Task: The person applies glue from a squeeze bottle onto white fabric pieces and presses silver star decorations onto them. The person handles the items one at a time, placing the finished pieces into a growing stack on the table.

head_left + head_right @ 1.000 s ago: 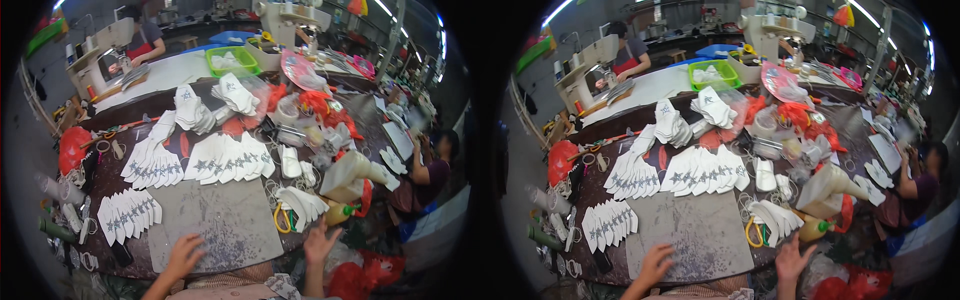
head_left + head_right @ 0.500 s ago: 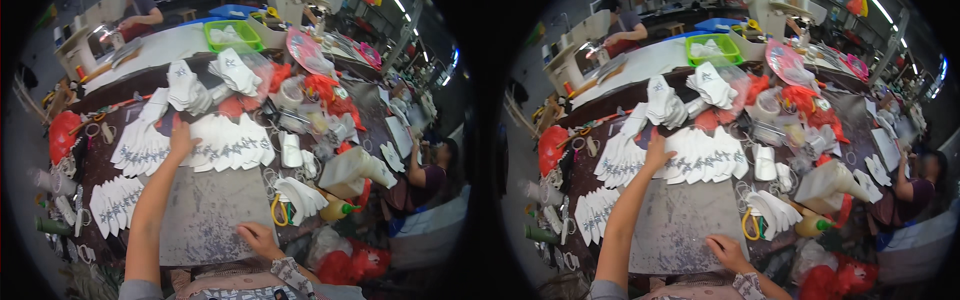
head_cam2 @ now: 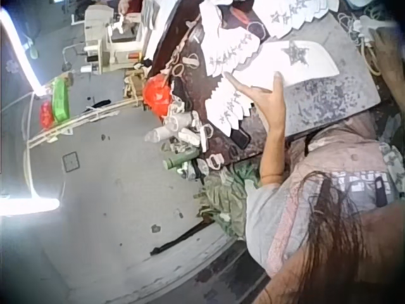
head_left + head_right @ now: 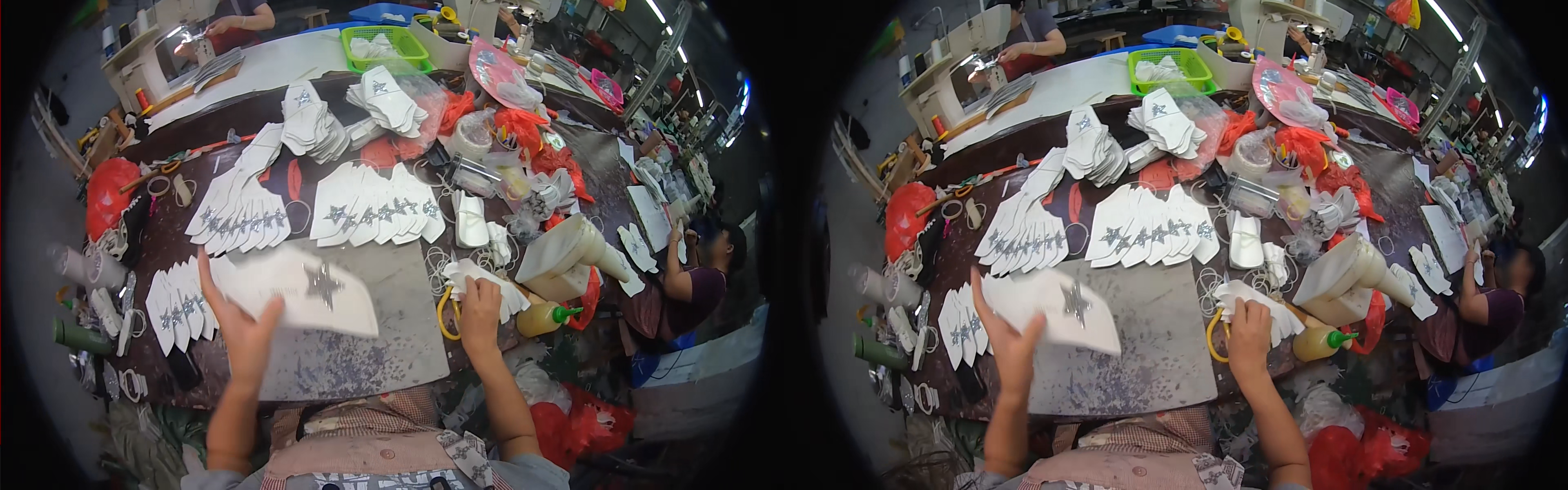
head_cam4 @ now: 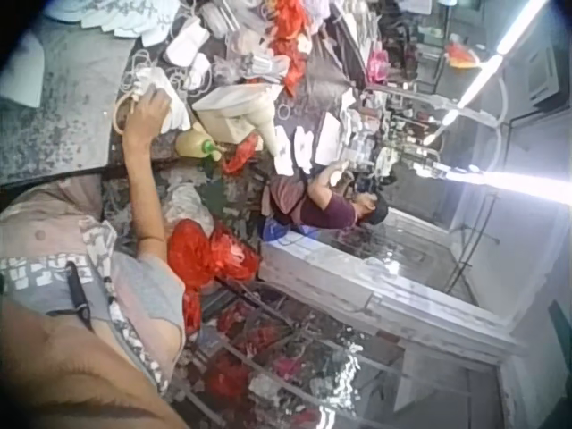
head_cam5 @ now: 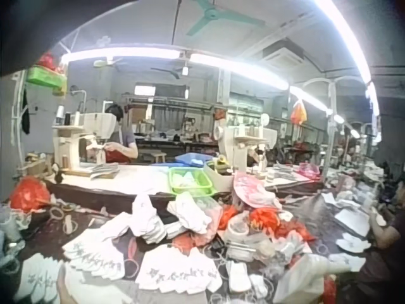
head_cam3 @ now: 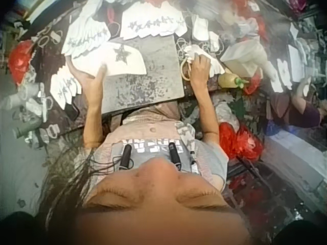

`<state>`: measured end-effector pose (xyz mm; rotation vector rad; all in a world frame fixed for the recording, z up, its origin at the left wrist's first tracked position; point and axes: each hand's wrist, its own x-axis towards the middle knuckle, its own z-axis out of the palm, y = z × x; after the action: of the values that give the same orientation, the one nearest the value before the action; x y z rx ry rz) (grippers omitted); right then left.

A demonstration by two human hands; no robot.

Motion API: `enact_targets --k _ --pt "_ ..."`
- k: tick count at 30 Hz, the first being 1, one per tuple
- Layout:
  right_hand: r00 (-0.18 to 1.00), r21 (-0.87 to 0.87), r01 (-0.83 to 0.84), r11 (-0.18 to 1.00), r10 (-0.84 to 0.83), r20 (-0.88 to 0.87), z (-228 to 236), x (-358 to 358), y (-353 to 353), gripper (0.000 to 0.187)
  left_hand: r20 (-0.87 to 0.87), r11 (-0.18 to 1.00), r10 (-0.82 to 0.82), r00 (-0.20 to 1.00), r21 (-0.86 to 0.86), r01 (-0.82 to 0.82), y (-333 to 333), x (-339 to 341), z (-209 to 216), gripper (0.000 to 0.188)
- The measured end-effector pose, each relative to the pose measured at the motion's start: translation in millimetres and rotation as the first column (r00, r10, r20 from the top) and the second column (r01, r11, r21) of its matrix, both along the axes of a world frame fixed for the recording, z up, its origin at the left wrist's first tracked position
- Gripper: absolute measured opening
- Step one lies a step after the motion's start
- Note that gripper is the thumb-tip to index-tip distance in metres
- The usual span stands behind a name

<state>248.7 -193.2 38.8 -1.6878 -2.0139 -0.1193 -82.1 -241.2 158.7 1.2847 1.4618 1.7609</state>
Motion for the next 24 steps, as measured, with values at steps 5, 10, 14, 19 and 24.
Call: enact_targets --k 5,10,14,19,24 --pt "0.999 0.046 -0.027 0.999 0.028 -0.032 -10 -7 4 0.028 -0.313 0.912 0.067 0.947 -0.365 -0.185 -133 0 -80 0.109" --pt "0.940 0.101 -0.030 0.994 0.062 -0.335 44 -17 -30 0.018 -0.912 0.994 -0.029 0.410 -0.069 -0.081 -156 -42 -78 0.101" --pt "0.713 -0.201 -0.252 0.947 0.041 -0.700 83 -67 -55 0.017 -0.813 0.888 -0.441 0.379 -0.335 0.314 -142 -50 -74 0.073" --pt "0.631 -0.514 -0.623 0.589 -0.010 -0.776 80 -152 -59 0.016 -0.854 0.938 -0.316 0.414 -0.217 0.269 -150 -48 -109 0.062" --pt "0.702 -0.627 -0.697 0.349 0.151 -0.696 45 -222 -40 0.019 -0.810 0.952 -0.306 0.500 -0.249 0.179 -158 -45 -113 0.062"
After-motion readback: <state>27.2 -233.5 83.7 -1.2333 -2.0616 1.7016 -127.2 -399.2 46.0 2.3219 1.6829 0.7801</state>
